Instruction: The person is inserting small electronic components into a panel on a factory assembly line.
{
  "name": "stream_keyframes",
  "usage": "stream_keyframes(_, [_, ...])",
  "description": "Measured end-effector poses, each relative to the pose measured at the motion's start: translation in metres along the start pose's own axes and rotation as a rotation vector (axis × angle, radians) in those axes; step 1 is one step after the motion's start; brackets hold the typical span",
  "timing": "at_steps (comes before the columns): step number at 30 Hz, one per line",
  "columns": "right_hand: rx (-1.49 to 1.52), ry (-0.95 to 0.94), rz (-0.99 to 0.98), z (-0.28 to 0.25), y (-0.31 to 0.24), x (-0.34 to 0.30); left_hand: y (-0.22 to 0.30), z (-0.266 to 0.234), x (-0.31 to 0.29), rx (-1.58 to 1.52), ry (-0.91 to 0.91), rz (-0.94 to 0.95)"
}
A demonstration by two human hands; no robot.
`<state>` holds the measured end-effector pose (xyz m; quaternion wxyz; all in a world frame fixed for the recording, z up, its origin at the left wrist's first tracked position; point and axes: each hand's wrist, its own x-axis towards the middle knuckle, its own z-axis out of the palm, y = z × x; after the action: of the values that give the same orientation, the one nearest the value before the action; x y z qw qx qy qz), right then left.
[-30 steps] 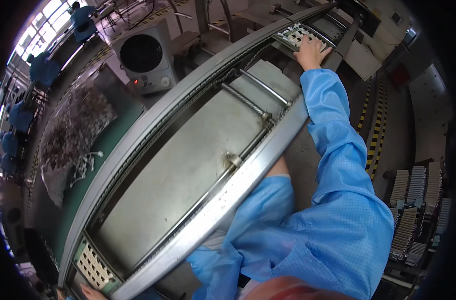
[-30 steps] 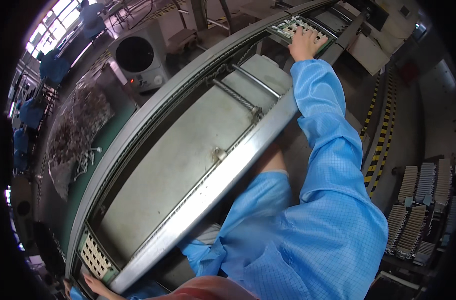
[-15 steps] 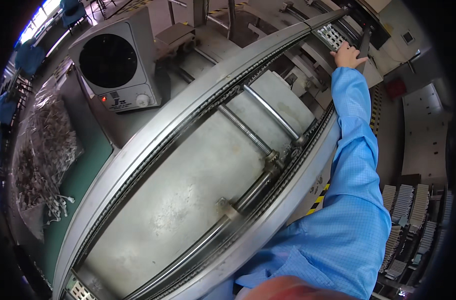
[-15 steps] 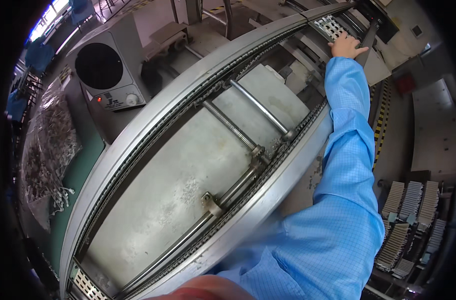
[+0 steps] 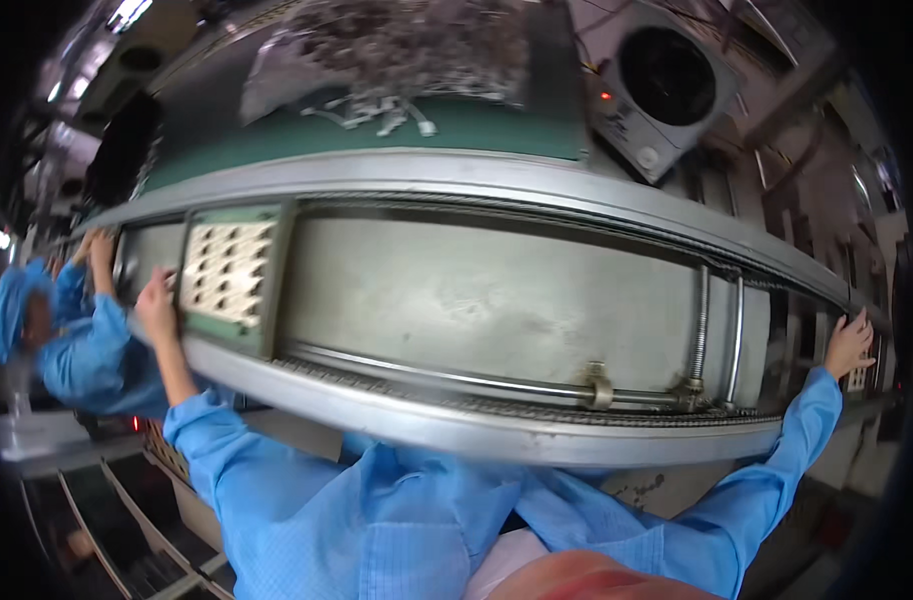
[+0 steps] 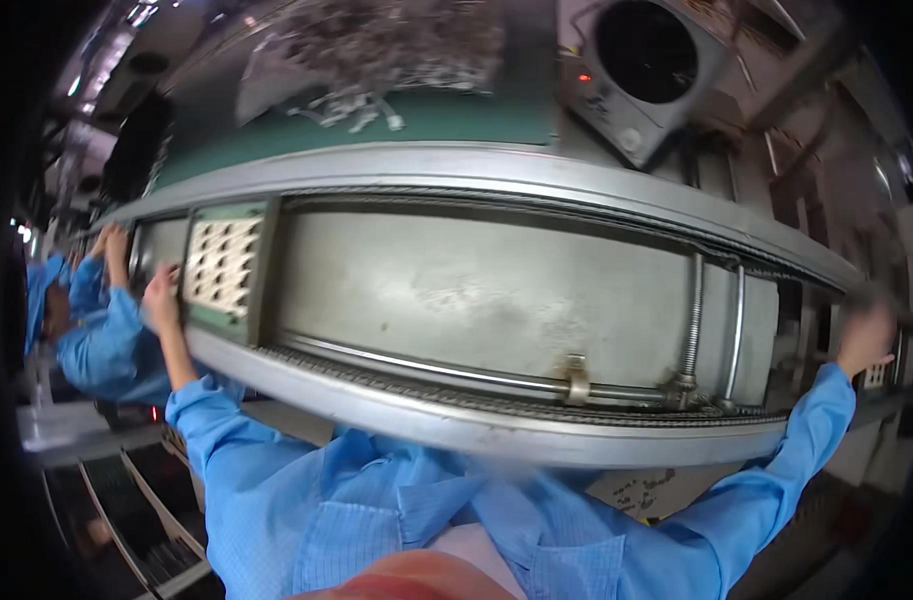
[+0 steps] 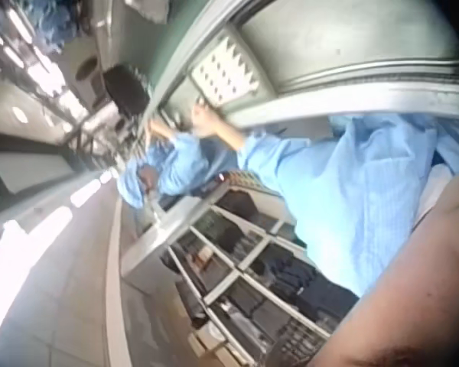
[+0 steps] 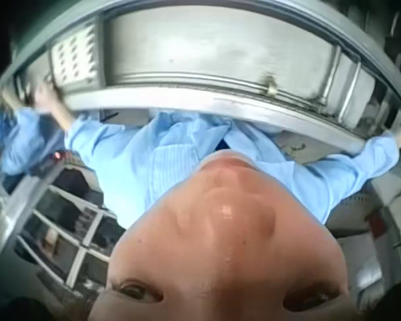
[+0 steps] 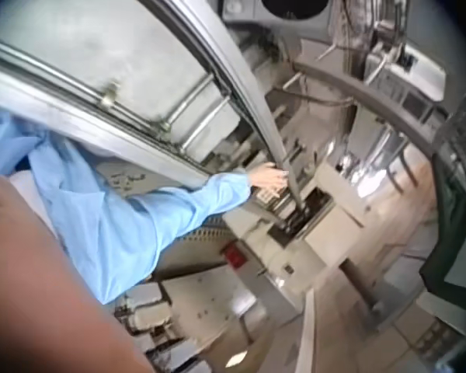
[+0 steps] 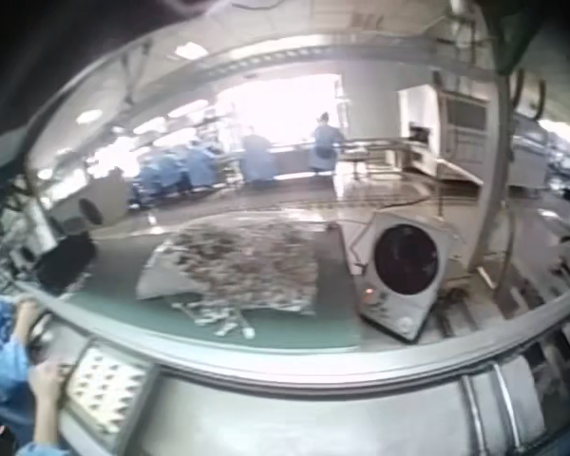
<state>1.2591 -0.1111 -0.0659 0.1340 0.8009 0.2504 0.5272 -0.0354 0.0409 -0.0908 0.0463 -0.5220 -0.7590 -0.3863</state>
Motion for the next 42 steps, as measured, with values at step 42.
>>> stream_keyframes(42, [2.652,-0.755,-0.156,-0.777,-0.362,0.097,0.311,0.077,0.106,-0.684,-0.253,0.584])
